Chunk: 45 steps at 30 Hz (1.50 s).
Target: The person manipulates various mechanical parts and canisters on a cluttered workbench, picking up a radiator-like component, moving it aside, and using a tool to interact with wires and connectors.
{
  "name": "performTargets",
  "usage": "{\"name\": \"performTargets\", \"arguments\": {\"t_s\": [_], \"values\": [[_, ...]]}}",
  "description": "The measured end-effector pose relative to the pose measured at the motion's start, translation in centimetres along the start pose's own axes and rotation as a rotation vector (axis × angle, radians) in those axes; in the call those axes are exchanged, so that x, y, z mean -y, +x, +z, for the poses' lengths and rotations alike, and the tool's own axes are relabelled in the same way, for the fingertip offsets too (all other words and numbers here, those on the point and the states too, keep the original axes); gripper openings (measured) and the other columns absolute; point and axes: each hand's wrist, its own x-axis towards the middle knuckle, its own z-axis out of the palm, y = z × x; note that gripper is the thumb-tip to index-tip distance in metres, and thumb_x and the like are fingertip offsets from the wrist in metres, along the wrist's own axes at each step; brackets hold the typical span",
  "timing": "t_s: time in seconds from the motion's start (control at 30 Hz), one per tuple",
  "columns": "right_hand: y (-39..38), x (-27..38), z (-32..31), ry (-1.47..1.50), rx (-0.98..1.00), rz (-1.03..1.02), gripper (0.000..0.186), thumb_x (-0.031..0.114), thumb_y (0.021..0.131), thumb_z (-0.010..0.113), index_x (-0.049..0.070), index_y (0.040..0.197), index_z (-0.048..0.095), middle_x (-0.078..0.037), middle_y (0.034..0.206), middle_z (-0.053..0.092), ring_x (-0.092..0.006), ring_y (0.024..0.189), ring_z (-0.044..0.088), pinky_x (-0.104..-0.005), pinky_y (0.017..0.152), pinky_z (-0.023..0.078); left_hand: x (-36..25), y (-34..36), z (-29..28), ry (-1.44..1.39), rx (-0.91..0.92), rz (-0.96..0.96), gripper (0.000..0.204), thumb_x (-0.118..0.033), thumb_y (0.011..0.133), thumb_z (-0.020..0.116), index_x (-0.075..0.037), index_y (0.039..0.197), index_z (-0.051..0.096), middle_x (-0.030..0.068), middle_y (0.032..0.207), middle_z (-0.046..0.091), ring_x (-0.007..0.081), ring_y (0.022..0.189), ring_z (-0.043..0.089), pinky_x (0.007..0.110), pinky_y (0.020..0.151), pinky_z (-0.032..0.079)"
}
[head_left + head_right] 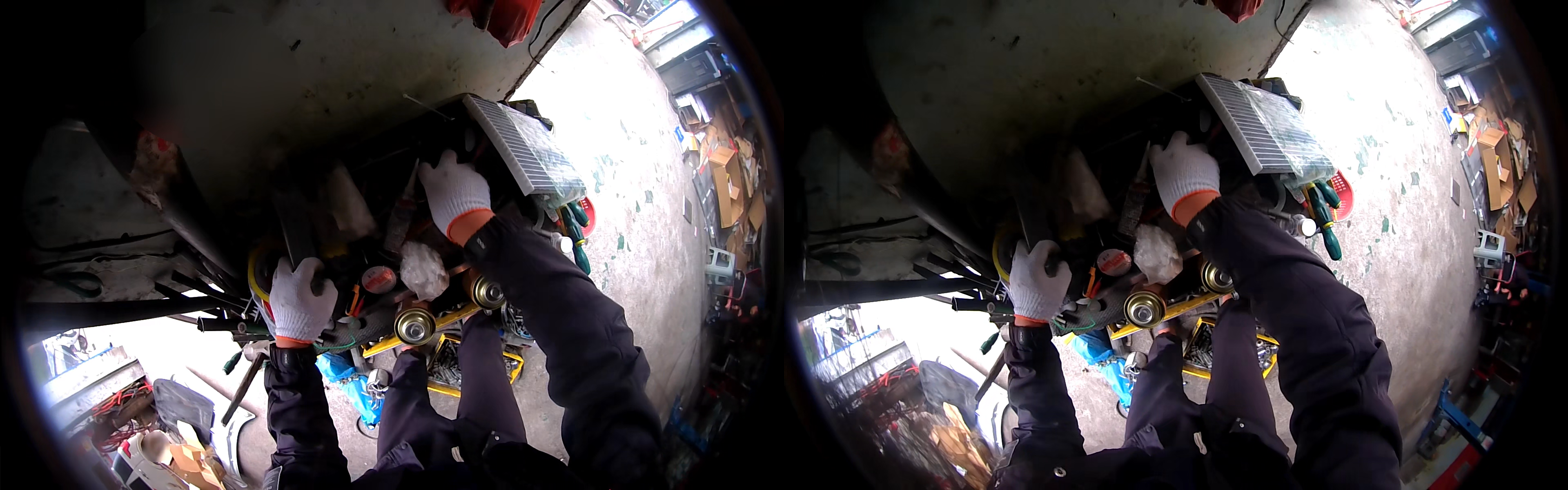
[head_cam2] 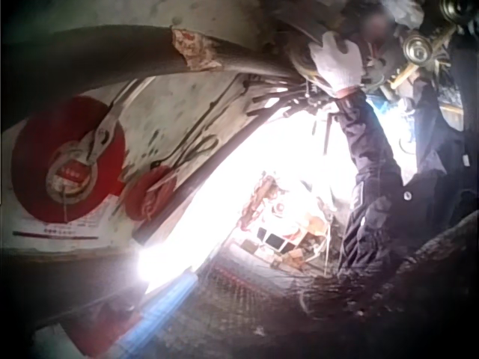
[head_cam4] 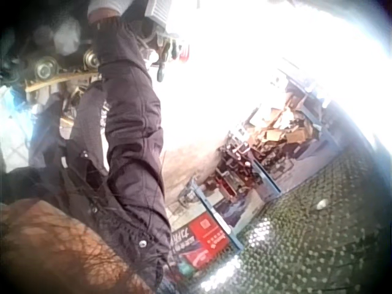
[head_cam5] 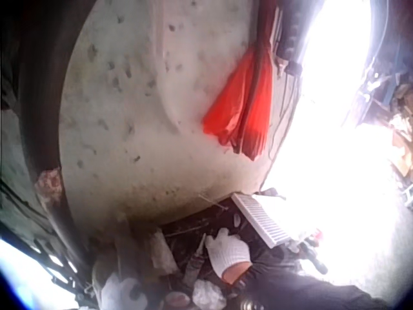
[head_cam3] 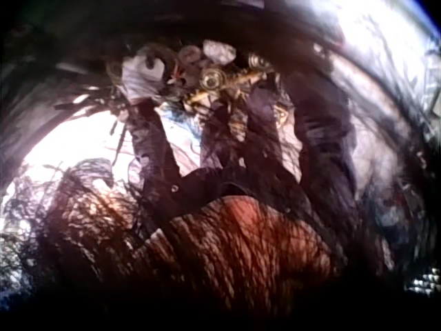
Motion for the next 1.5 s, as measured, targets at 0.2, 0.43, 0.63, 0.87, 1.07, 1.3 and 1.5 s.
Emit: {"name": "performTargets", "arguments": {"t_s": [0.2,0.43,0.63,0.87,1.07,1.3,1.5], "values": [[-2.5,2.4,-2.0,-0.122,-0.075,-0.03,0.027,0.012,0.088,0.064,0.011,0.115,0.062,-0.017,0.104,0.057,-0.033,0.084,0.067,-0.037,0.054,0.059,-0.1,0.1,-0.6,-0.04,0.006,0.041,0.023,-0.017,0.074,0.073,-0.008,0.095,0.068,0.0196,0.094,0.059,0.0397,0.084,0.062,0.048,0.071,0.051],[-3.3,3.7,-3.0,-0.106,-0.322,-0.148,0.015,0.024,0.09,0.065,0.01,0.096,0.068,-0.014,0.098,0.058,-0.0258,0.076,0.063,-0.0344,0.046,0.056,0.1,-0.3,-1.5,-0.285,0.107,0.003,0.054,-0.023,0.08,0.071,-0.007,0.13,0.061,0.0208,0.111,0.056,0.0353,0.1,0.063,0.042,0.087,0.052],[-3.5,1.8,-5.3,-0.04,-0.371,-0.18,0.014,0.021,0.088,0.064,0.014,0.099,0.068,-0.013,0.099,0.056,-0.0265,0.078,0.064,-0.0347,0.045,0.055,1.7,-1.2,-1.4,-0.393,0.117,-0.027,0.067,-0.024,0.084,0.067,-0.001,0.144,0.048,0.0186,0.124,0.053,0.0298,0.11,0.062,0.039,0.095,0.051],[-5.1,0.0,-10.4,0.0,-0.275,-0.269,0.033,0.013,0.087,0.061,0.02,0.12,0.064,-0.015,0.107,0.054,-0.0318,0.086,0.066,-0.0396,0.058,0.058,2.3,-0.6,-1.2,-0.377,0.066,-0.005,0.069,-0.033,0.084,0.071,-0.005,0.143,0.05,0.0224,0.119,0.056,0.0352,0.103,0.063,0.042,0.09,0.051],[-5.6,-1.2,-12.9,0.253,-0.156,-0.221,0.059,0.008,0.074,0.072,0.016,0.131,0.06,-0.022,0.123,0.056,-0.0421,0.102,0.066,-0.0454,0.084,0.058,1.1,-0.5,-1.7,-0.415,0.132,-0.115,0.068,-0.038,0.084,0.071,-0.007,0.142,0.053,0.0223,0.12,0.058,0.0363,0.108,0.063,0.043,0.094,0.05],[-5.8,-0.6,-16.3,0.28,-0.285,-0.39,0.056,0.012,0.073,0.076,0.016,0.127,0.061,-0.021,0.121,0.056,-0.0425,0.102,0.064,-0.0468,0.087,0.056,2.0,-0.8,-1.9,-0.515,0.089,-0.092,0.067,-0.038,0.085,0.071,-0.007,0.142,0.053,0.0242,0.124,0.057,0.038,0.112,0.061,0.043,0.095,0.05],[-6.3,0.3,-15.8,0.136,-0.31,-0.629,0.057,0.014,0.07,0.079,0.02,0.123,0.063,-0.013,0.126,0.054,-0.0343,0.105,0.063,-0.0421,0.086,0.056,-2.9,-0.5,-7.0,-0.268,-0.294,0.041,0.072,-0.035,0.075,0.084,-0.01,0.137,0.058,0.0198,0.112,0.056,0.0346,0.104,0.059,0.045,0.089,0.052]]}}
